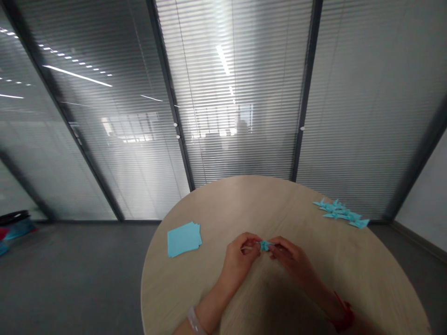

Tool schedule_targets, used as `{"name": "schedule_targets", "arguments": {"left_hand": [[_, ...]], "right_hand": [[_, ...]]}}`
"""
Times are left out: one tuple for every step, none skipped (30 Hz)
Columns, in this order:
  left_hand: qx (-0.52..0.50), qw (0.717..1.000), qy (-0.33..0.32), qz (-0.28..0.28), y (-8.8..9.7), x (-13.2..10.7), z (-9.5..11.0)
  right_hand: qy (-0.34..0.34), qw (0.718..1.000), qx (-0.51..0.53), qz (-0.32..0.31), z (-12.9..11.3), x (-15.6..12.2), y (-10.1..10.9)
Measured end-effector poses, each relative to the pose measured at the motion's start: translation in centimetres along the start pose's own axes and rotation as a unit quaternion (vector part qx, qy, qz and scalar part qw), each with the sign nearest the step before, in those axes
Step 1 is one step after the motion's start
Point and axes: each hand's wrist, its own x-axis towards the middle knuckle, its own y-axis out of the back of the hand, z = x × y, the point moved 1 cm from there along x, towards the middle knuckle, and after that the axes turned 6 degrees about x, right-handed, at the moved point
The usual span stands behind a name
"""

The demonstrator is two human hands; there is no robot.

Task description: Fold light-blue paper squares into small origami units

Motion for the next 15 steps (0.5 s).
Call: {"name": "schedule_targets", "arguments": {"left_hand": [[-0.021, 1.0, 0.011, -0.005, 0.0, 0.1, -0.1], [-0.048, 0.998, 0.024, -0.011, 0.1, 0.2, -0.3], [-0.081, 0.996, 0.04, -0.018, 0.2, 0.3, -0.3], [-0.117, 0.991, 0.058, -0.026, 0.2, 0.3, -0.4], [-0.154, 0.985, 0.076, -0.034, 0.3, 0.3, -0.4], [-0.188, 0.977, 0.093, -0.043, 0.4, 0.3, -0.3], [-0.22, 0.968, 0.109, -0.054, 0.6, 0.3, -0.3], [-0.247, 0.959, 0.123, -0.065, 0.7, 0.2, -0.2], [-0.271, 0.95, 0.136, -0.077, 0.9, 0.1, -0.2], [-0.292, 0.941, 0.145, -0.089, 1.0, 0.0, -0.2], [-0.308, 0.934, 0.15, -0.1, 1.1, -0.2, -0.2], [-0.318, 0.93, 0.147, -0.11, 1.3, -0.3, -0.3], [-0.323, 0.929, 0.138, -0.117, 1.4, -0.5, -0.5], [-0.324, 0.93, 0.122, -0.123, 1.5, -0.7, -0.6], [-0.322, 0.933, 0.102, -0.124, 1.6, -0.8, -0.7]], "right_hand": [[0.007, 1.0, -0.018, 0.011, -0.1, 0.0, 0.0], [0.016, 0.999, -0.036, 0.021, -0.2, -0.1, 0.0], [0.024, 0.998, -0.051, 0.026, -0.3, -0.1, 0.0], [0.033, 0.997, -0.061, 0.027, -0.4, -0.1, 0.1], [0.041, 0.997, -0.068, 0.025, -0.5, -0.2, 0.1], [0.05, 0.996, -0.071, 0.021, -0.5, -0.2, 0.1], [0.058, 0.996, -0.073, 0.016, -0.6, -0.2, 0.1], [0.067, 0.995, -0.073, 0.012, -0.6, -0.2, 0.1], [0.074, 0.995, -0.074, 0.008, -0.6, -0.2, 0.1], [0.08, 0.994, -0.073, 0.006, -0.6, -0.2, 0.1], [0.083, 0.994, -0.072, 0.004, -0.6, -0.3, 0.2], [0.084, 0.994, -0.071, 0.004, -0.6, -0.3, 0.2], [0.082, 0.994, -0.069, 0.004, -0.6, -0.3, 0.3], [0.078, 0.995, -0.066, 0.005, -0.6, -0.2, 0.3], [0.072, 0.996, -0.06, 0.008, -0.6, -0.2, 0.4]]}}
